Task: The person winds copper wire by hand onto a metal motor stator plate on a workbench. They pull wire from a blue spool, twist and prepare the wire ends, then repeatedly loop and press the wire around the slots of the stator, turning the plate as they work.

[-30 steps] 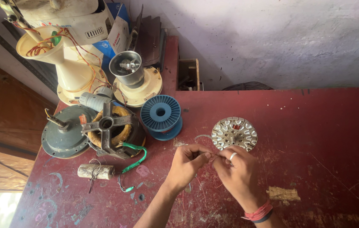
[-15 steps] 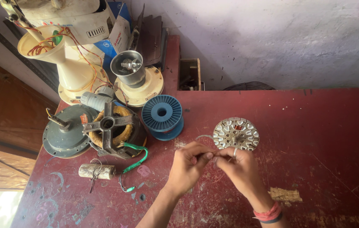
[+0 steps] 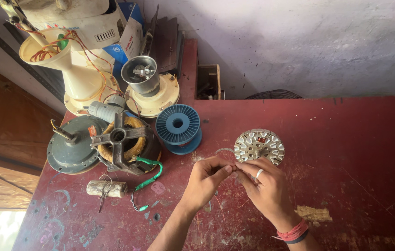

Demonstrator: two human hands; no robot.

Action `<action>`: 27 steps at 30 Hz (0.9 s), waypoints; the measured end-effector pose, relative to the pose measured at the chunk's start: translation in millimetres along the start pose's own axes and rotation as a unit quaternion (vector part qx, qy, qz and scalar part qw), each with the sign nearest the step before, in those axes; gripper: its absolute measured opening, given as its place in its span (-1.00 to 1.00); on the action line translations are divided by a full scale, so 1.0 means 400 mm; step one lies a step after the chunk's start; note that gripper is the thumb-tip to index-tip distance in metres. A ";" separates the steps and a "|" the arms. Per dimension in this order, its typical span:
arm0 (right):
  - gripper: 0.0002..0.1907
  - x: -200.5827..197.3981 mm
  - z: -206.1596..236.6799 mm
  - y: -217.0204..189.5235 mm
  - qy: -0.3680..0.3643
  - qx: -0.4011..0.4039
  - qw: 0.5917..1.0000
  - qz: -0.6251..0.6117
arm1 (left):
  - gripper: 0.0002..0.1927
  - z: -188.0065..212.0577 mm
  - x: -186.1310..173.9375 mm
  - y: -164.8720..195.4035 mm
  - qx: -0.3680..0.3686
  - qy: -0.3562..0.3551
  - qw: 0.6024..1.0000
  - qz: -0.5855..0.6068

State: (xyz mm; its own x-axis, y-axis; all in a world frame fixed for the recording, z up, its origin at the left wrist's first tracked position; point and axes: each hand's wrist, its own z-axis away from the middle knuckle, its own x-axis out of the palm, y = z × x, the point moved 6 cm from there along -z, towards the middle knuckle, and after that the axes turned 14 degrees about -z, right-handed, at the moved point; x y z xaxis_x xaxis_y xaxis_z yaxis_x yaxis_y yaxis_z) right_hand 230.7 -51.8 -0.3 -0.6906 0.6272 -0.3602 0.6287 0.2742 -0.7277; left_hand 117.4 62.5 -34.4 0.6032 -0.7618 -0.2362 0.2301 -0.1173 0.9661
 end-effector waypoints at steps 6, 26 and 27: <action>-0.83 0.008 0.011 0.034 -0.011 0.071 0.997 -0.025 | -0.84 0.023 -0.016 0.059 0.058 0.041 0.982 -0.175; -0.87 0.030 0.022 0.046 -0.019 0.086 0.996 -0.024 | -0.82 0.035 -0.021 0.084 0.097 0.083 0.971 -0.201; -0.88 0.034 0.022 0.051 -0.020 0.098 0.995 -0.023 | -0.84 0.031 -0.023 0.078 0.087 0.077 0.973 -0.197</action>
State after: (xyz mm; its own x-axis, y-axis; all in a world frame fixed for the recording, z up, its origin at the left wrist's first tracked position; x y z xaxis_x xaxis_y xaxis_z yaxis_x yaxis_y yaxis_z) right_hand 231.0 -44.3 -25.1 -0.7331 0.5866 -0.3441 0.5170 0.1520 -0.8424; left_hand 109.4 57.9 -0.8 0.6045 -0.5323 -0.5926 0.3421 -0.4984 0.7966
